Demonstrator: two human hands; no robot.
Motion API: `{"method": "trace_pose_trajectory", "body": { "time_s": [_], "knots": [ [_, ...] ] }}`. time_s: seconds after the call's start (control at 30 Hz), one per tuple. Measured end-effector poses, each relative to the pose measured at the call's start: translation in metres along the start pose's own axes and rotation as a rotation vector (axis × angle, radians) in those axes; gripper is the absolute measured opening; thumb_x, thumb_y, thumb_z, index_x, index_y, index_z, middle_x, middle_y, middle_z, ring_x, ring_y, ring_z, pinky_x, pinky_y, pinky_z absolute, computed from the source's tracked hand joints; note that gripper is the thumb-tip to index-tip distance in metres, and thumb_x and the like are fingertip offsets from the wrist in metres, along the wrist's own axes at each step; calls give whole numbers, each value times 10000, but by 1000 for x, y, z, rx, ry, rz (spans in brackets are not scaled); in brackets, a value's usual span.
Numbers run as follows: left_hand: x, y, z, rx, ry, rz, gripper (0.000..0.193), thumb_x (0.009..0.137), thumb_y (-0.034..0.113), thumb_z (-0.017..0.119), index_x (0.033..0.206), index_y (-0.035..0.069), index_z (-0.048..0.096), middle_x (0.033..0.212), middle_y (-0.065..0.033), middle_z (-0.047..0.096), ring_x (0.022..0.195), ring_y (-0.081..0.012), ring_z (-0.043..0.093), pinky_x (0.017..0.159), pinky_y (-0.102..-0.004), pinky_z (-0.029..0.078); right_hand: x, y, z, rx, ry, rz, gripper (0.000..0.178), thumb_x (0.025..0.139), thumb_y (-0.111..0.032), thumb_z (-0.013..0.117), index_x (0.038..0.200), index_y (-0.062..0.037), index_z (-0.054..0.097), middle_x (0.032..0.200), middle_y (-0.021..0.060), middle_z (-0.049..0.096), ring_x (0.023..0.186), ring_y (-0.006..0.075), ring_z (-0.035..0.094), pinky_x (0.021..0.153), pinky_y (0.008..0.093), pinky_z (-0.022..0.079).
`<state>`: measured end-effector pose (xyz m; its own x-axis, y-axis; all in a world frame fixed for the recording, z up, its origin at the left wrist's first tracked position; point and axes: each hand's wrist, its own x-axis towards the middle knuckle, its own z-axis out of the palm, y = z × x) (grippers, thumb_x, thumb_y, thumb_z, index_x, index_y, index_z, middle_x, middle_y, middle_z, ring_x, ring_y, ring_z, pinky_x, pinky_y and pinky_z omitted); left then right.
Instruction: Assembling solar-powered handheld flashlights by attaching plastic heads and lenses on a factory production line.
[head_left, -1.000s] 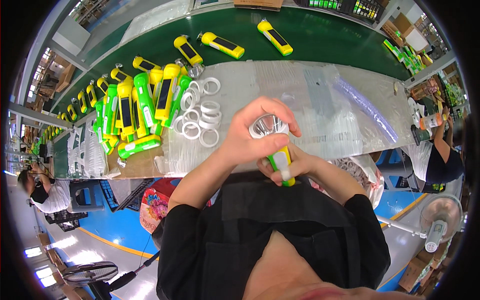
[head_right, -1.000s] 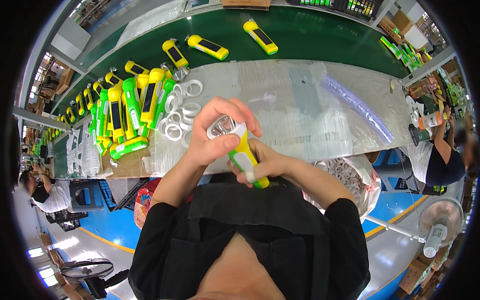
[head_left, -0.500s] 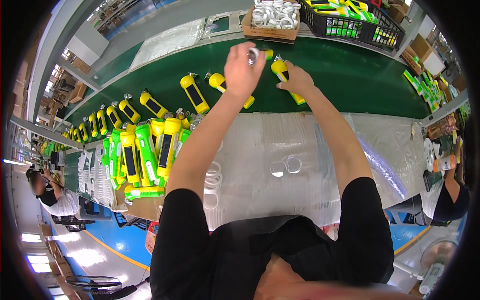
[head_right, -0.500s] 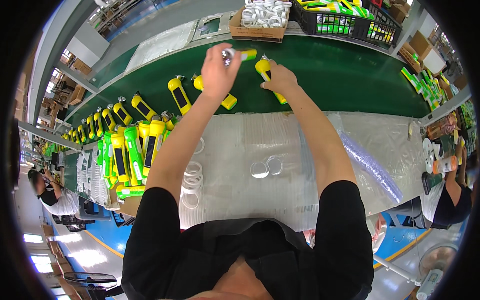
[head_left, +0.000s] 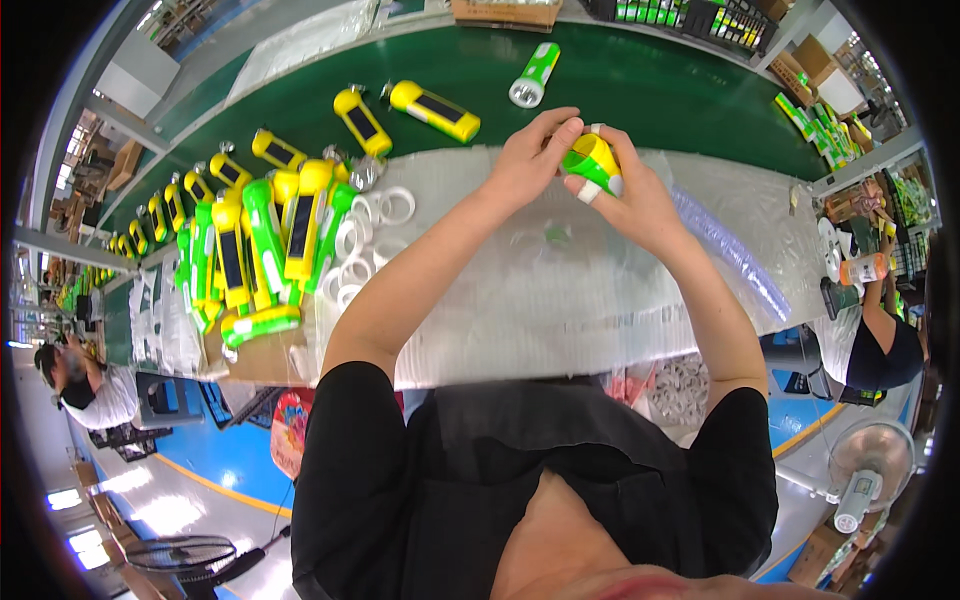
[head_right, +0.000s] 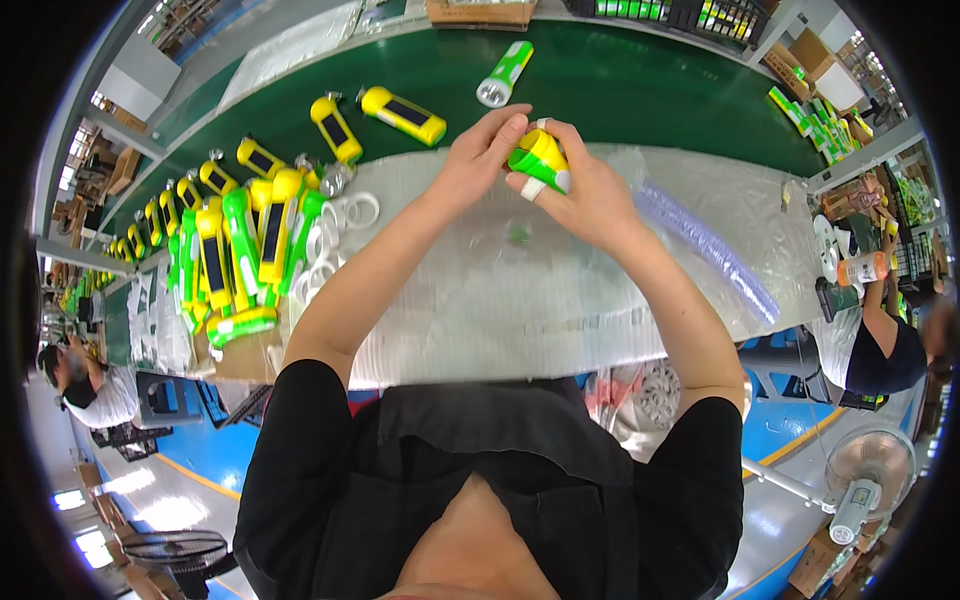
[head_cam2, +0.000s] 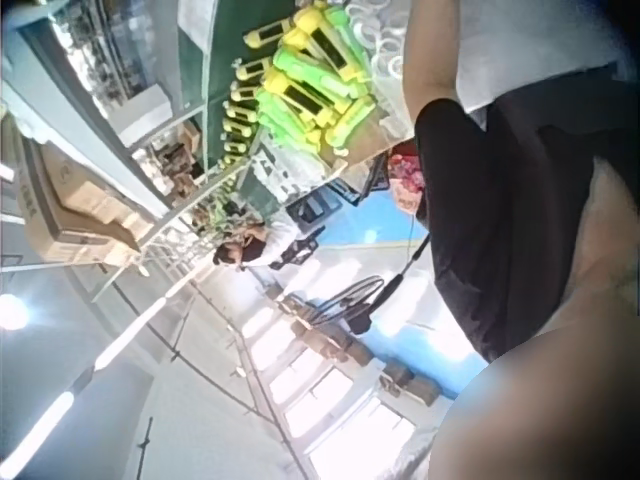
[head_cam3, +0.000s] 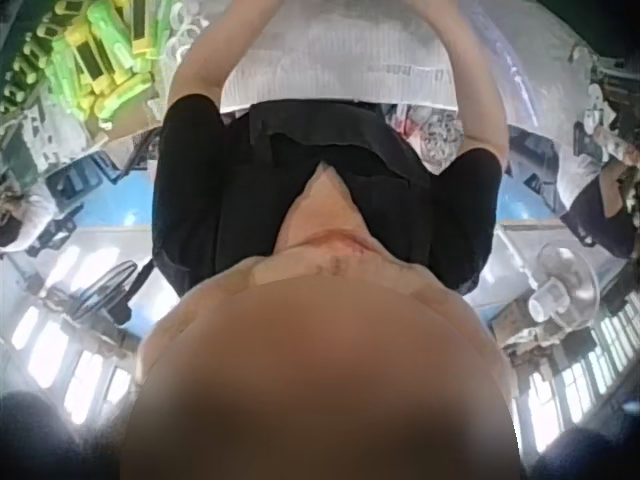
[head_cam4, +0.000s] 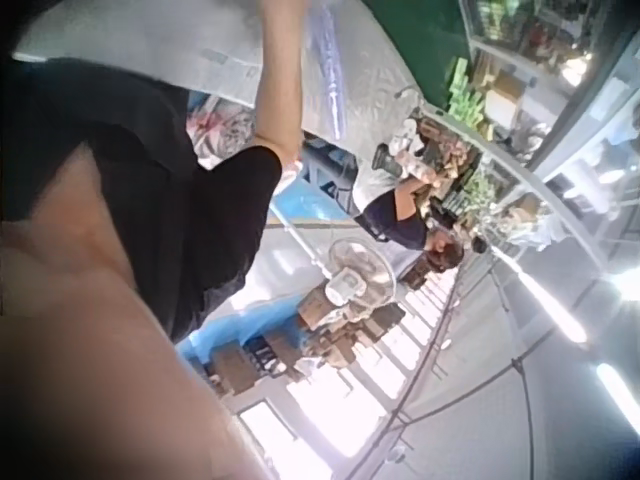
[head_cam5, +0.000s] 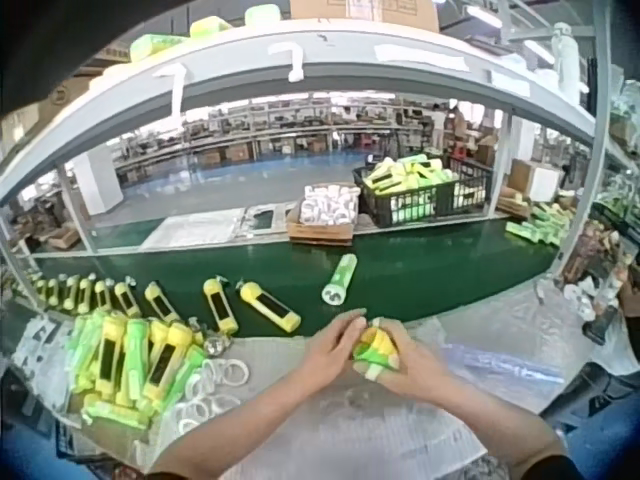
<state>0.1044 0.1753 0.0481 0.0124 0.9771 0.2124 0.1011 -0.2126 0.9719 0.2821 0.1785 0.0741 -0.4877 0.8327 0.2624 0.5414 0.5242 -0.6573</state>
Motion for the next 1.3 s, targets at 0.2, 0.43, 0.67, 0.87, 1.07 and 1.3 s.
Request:
{"method": "trace_pose_trajectory", "body": {
  "time_s": [0.2, 0.43, 0.67, 0.87, 1.07, 1.3],
  "knots": [
    [-103, 30, -8, 151, 148, 223, 352, 1032, 276, 421, 1109, 21, 651, 957, -111, 621, 904, -205, 570, 813, -321, 457, -78, -43, 29, 382, -85, -67, 653, 860, -376, 727, 1327, -57, 401, 1108, 164, 630, 932, 291, 652, 841, 402, 511],
    [-188, 25, -15, 520, 47, 541, 435, 1027, 272, 323, 1115, -7, 644, 1154, -135, 645, 1103, -332, 568, 960, -424, 408, -134, -74, 74, 1277, -430, 360, 538, 979, -329, 582, 1381, -58, 347, 1015, 68, 564, 838, 152, 596, 700, 300, 517],
    [-178, 15, -4, 162, 169, 330, 344, 996, 216, 461, 1242, 8, 581, 1273, -160, 586, 1168, -337, 549, 1002, -413, 374, -140, -64, 69, 1426, -294, 429, 385, 986, -298, 544, 1301, -101, 443, 943, 98, 597, 807, 171, 605, 716, 318, 506],
    [-133, -51, -14, 835, 111, 308, 494, 837, 270, 699, 1253, 32, 580, 1228, -157, 589, 1118, -336, 541, 941, -411, 426, -145, -58, 62, 1289, -159, 429, 406, 968, -339, 523, 1280, -86, 468, 869, 125, 598, 747, 190, 585, 686, 324, 492],
    [-125, -65, -27, 736, 48, 286, 523, 778, 321, 739, 1202, 40, 617, 1201, -120, 595, 1105, -327, 529, 912, -429, 433, -143, -57, 57, 1234, -156, 363, 420, 956, -334, 549, 1273, -68, 477, 848, 124, 603, 724, 184, 582, 653, 311, 489],
    [-128, -57, -14, 855, 64, 399, 472, 764, 268, 760, 1157, 34, 642, 1110, -135, 626, 1045, -332, 559, 883, -417, 460, -141, -57, 61, 1168, -173, 372, 435, 956, -338, 555, 1283, -61, 478, 845, 120, 606, 732, 182, 587, 648, 311, 491]
  ]
}}
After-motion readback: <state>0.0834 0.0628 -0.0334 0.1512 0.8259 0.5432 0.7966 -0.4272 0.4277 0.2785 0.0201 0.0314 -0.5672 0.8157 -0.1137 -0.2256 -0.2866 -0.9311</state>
